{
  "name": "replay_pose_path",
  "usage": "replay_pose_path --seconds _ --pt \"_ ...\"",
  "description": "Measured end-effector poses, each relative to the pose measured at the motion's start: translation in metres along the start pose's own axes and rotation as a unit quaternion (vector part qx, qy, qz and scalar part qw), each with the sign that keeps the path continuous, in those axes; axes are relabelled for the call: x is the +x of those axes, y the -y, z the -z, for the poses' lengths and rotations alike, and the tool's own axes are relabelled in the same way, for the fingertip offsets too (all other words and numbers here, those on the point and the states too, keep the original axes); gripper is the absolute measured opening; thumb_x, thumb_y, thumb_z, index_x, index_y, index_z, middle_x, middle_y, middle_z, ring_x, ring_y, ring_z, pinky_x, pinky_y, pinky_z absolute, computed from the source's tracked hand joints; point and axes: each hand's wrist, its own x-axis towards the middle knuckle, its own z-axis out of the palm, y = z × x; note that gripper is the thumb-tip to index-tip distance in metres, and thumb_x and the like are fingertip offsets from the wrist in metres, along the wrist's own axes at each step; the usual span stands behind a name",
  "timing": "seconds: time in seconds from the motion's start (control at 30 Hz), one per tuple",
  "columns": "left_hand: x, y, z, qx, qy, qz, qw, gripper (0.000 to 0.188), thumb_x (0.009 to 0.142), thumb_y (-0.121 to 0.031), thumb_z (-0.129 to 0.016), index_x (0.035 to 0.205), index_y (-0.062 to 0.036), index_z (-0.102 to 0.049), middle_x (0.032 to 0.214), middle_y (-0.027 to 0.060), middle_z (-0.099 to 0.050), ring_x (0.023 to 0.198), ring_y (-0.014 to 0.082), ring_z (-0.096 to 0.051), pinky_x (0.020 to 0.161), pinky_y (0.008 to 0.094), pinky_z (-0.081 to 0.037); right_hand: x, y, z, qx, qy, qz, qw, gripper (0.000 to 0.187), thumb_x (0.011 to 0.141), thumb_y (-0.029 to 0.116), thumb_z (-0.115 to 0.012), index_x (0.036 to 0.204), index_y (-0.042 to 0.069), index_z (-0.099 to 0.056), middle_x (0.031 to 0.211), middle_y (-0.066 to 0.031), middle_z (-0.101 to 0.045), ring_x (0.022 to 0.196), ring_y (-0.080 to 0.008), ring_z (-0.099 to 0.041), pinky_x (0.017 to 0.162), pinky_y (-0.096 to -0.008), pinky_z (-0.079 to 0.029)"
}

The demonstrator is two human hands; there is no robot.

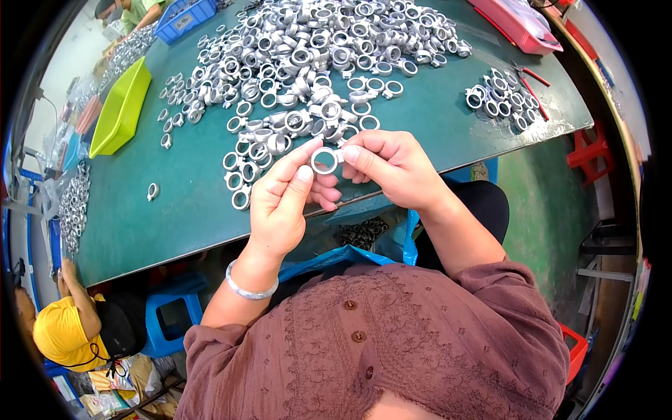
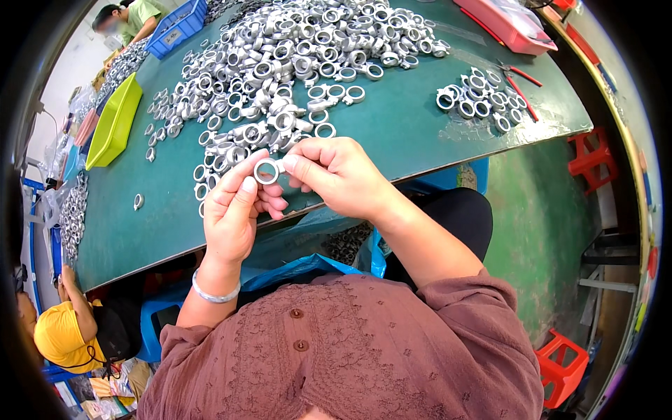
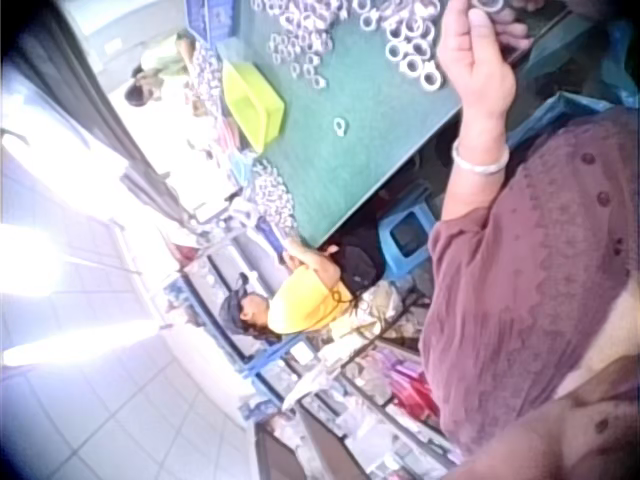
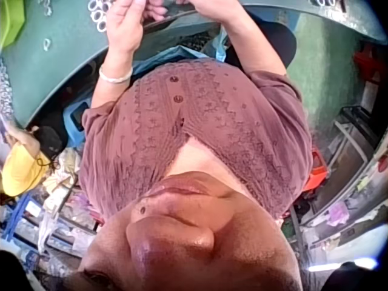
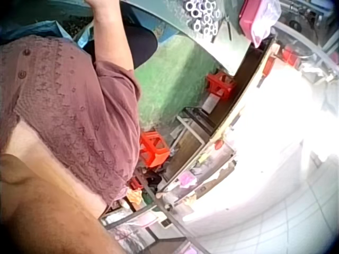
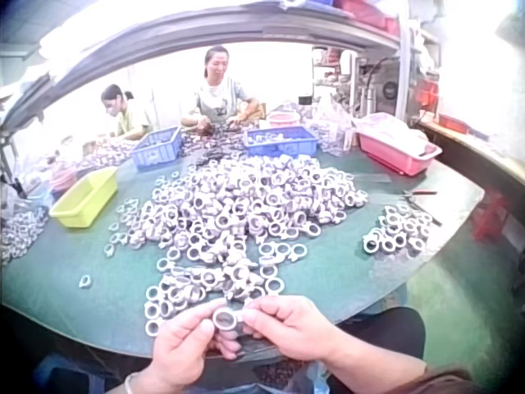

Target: The person holds metal rings by hand, turning them over and looking at both sides before placing them back on the table.

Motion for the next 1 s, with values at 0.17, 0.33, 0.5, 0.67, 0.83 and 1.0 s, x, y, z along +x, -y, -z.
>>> replay_pose_path --seconds 0.17,0.33,0.5,0.67,0.83,1.0 --pt "0.0002 -0.0021 -0.0004 -0.008 0.005 0.016 1.0 0.035 0.091 -0.007 -0.043 0.124 0.0006 -0.043 0.087 0.0093 -0.059 0.069 0.0135 -0.059 0.061 0.0238 -0.051 0.0006 -0.002 0.0009 0.001 0.0 -0.005 1.0 0.022 0.087 0.017 -0.053 0.074 0.001 -0.059 0.062 0.0012 -0.054 0.057 -0.0041 -0.047 0.051 -0.0199 -0.04" --pt "0.0003 -0.0055 -0.0026 0.012 0.005 0.022 1.0 0.04 0.087 -0.003 -0.049 0.125 0.0014 -0.041 0.09 0.0093 -0.059 0.07 0.0126 -0.059 0.06 0.0226 -0.051 0.0006 -0.0009 0.0007 -0.001 0.0 -0.007 1.0 0.024 0.087 0.018 -0.053 0.072 0.001 -0.059 0.062 0.0016 -0.054 0.056 -0.0038 -0.047 0.051 -0.0197 -0.04" --pt "0.0011 -0.0068 -0.0033 0.017 0.004 0.041 0.999 0.043 0.084 0.001 -0.053 0.125 0.0015 -0.041 0.094 0.0097 -0.06 0.071 0.0119 -0.059 0.06 0.0214 -0.05 0.0 0.0 0.0009 -0.004 -0.001 -0.008 1.0 0.024 0.087 0.019 -0.053 0.073 0.001 -0.059 0.061 0.0018 -0.053 0.056 -0.0037 -0.046 0.051 -0.0196 -0.04" --pt "0.0017 -0.0041 -0.0042 0.018 0.002 0.06 0.998 0.043 0.083 0.001 -0.054 0.125 0.0017 -0.041 0.095 0.009 -0.06 0.07 0.0109 -0.059 0.059 0.0204 -0.05 -0.0007 0.0005 0.0015 0.028 0.02 -0.002 0.999 0.02 0.088 0.016 -0.053 0.077 0.001 -0.06 0.067 0.001 -0.055 0.061 -0.004 -0.048 0.055 -0.0198 -0.04" --pt "0.0035 -0.0056 -0.0076 0.026 0.001 0.069 0.997 0.039 0.083 0.002 -0.053 0.122 0.0027 -0.044 0.087 0.0088 -0.061 0.067 0.0107 -0.059 0.057 0.0202 -0.049 -0.0027 -0.0001 0.0019 0.047 0.037 0.013 0.998 0.017 0.087 0.014 -0.053 0.081 0.0 -0.061 0.07 0.0007 -0.055 0.065 -0.0048 -0.049 0.058 -0.0204 -0.042" --pt "0.0037 -0.0057 -0.0063 0.036 0.01 0.075 0.996 0.037 0.084 0.0 -0.052 0.12 0.0027 -0.045 0.087 0.0088 -0.061 0.067 0.0104 -0.059 0.056 0.0201 -0.049 -0.0028 0.0004 0.0033 0.054 0.051 0.022 0.997 0.016 0.088 0.013 -0.053 0.083 0.0 -0.061 0.072 0.0007 -0.056 0.066 -0.0053 -0.05 0.06 -0.021 -0.043"
